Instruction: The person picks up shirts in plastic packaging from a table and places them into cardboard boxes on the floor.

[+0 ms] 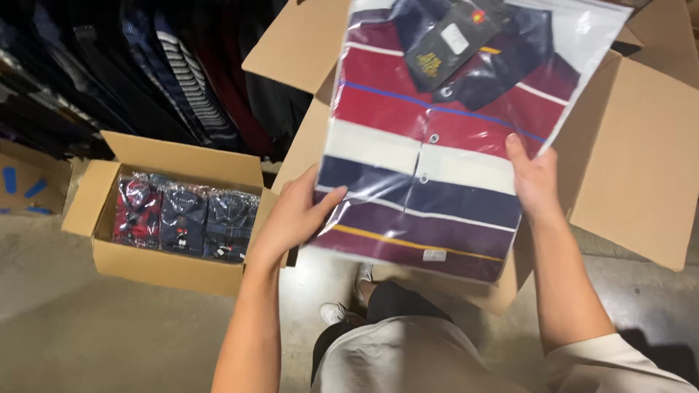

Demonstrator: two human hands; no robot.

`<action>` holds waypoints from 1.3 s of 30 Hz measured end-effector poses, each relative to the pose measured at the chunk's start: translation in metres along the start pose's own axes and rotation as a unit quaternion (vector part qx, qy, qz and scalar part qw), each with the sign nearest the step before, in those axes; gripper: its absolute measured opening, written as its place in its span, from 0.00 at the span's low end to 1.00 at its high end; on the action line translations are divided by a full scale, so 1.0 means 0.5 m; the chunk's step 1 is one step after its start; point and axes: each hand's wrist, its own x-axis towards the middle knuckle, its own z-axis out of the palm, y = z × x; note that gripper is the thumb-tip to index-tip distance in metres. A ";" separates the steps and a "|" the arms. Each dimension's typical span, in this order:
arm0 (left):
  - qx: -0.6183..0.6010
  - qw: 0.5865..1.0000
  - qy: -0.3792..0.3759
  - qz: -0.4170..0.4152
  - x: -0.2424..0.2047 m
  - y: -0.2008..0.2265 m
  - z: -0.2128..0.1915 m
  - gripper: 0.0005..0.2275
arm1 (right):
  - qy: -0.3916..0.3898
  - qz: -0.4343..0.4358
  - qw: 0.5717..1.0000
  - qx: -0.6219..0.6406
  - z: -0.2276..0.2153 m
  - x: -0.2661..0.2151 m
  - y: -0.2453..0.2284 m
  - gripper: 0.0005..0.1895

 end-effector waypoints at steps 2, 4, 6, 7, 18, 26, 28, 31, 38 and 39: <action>0.228 0.973 -0.017 -0.024 0.078 -0.022 0.006 0.15 | 0.007 -0.033 0.997 -0.065 -0.013 0.033 -0.025 0.08; 0.266 0.964 -0.010 -0.010 0.173 -0.040 0.011 0.15 | 0.007 -0.045 0.995 -0.092 -0.026 0.083 -0.007 0.07; 0.307 0.952 -0.006 0.006 0.253 -0.047 0.017 0.15 | 0.011 -0.055 0.992 -0.116 -0.025 0.132 0.016 0.07; 0.354 0.935 0.005 -0.004 0.289 -0.044 0.019 0.16 | 0.006 -0.051 0.991 -0.122 -0.017 0.163 0.028 0.07; 0.508 0.860 0.023 -0.042 0.619 -0.201 0.089 0.13 | -0.002 -0.023 0.988 -0.154 0.109 0.343 0.228 0.14; 0.548 0.820 -0.101 -0.129 0.712 -0.486 0.135 0.15 | -0.086 0.097 0.983 -0.132 0.163 0.303 0.333 0.18; 0.549 0.817 -0.110 -0.140 0.713 -0.508 0.139 0.15 | -0.087 0.127 0.979 -0.138 0.172 0.307 0.393 0.19; 0.566 0.802 -0.124 -0.145 0.717 -0.531 0.146 0.16 | -0.095 0.154 0.973 -0.142 0.179 0.309 0.423 0.21; 0.583 0.766 -0.220 -0.155 0.684 -0.271 0.202 0.27 | -0.098 0.278 0.942 -0.160 0.196 0.292 0.536 0.26; 0.583 0.766 -0.222 -0.157 0.692 -0.323 0.210 0.27 | -0.099 0.280 0.941 -0.160 0.200 0.290 0.554 0.26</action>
